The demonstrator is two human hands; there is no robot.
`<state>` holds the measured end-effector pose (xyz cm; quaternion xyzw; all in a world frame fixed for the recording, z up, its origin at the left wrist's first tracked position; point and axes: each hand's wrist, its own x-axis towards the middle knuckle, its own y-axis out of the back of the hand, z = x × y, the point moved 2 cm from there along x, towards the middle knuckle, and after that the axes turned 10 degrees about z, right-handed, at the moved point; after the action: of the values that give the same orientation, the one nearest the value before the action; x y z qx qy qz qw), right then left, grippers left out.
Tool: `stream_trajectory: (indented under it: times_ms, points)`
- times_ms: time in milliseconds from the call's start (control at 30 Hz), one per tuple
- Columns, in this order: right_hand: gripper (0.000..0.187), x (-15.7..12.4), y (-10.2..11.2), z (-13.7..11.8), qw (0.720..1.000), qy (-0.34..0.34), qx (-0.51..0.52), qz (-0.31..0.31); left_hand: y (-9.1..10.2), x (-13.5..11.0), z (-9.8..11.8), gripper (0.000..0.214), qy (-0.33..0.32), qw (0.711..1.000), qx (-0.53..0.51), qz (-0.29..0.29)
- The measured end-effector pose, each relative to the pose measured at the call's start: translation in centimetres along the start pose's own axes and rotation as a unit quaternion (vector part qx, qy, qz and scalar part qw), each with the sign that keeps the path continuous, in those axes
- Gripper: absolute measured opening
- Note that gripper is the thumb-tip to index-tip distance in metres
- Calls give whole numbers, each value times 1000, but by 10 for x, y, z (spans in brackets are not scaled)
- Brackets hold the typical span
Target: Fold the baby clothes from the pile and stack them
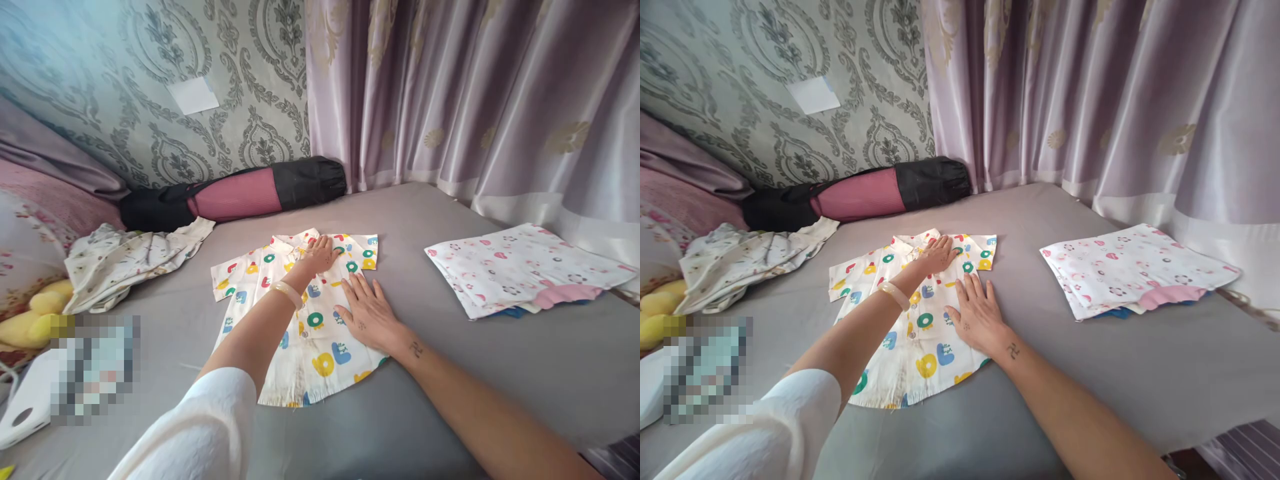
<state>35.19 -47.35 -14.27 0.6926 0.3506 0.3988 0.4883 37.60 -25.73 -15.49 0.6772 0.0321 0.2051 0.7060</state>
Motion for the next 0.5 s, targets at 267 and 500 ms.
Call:
stream_trajectory:
  times_ms: [267, 500]
  points:
    - [37, 12, 33, 17, 993, -85, 65, 52, 23, 7, 37, 32, -38, 999, -6, -10]
    - [30, 14, 39, 37, 973, -221, 69, -23, 22, 32, 85, 42, -29, 997, -62, -28]
